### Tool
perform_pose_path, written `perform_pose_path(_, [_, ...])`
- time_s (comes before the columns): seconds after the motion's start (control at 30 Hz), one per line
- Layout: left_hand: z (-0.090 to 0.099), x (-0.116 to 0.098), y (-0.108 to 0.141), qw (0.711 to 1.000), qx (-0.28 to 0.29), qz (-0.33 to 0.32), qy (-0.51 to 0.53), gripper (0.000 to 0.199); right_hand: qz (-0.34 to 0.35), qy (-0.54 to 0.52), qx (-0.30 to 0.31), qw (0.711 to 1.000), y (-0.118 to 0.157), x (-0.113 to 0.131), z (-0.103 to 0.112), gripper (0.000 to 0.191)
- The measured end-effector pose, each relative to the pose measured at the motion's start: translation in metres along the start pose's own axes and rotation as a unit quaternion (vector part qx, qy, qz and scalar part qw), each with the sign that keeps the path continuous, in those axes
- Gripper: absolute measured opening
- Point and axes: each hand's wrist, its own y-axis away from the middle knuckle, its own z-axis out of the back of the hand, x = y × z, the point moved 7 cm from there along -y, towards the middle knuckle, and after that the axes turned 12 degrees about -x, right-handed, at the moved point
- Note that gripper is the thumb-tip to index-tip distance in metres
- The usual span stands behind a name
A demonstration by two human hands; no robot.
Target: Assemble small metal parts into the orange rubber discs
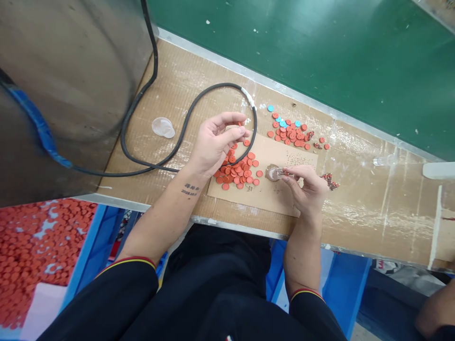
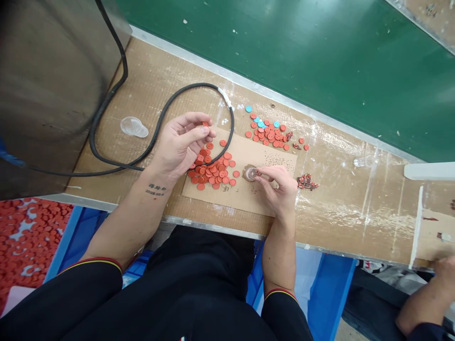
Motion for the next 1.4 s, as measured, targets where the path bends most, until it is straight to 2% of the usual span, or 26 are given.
perform_pose_path(0.2, [0.0019, 0.0026, -0.0011, 1.000, -0.010, -0.002, -0.011, 0.017, -0.007, 0.010, -0.002, 1.000, 0.0002, -0.0005, -0.0004, 0.007])
perform_pose_path(0.67, [-0.0013, 0.0020, 0.0011, 1.000, 0.008, 0.009, -0.009, 0.016, 0.002, 0.023, -0.003, 1.000, -0.0002, 0.0002, -0.0003, 0.005])
perform_pose_path(1.1, [-0.0009, 0.0002, 0.0014, 1.000, 0.006, 0.007, -0.030, 0.015, 0.022, -0.003, -0.012, 1.000, -0.0005, 0.0062, -0.0014, 0.007])
perform_pose_path(1.4, [-0.0019, 0.0014, 0.0009, 1.000, 0.016, -0.001, -0.025, 0.015, 0.007, 0.021, -0.010, 1.000, 0.0004, 0.0018, -0.0014, 0.004])
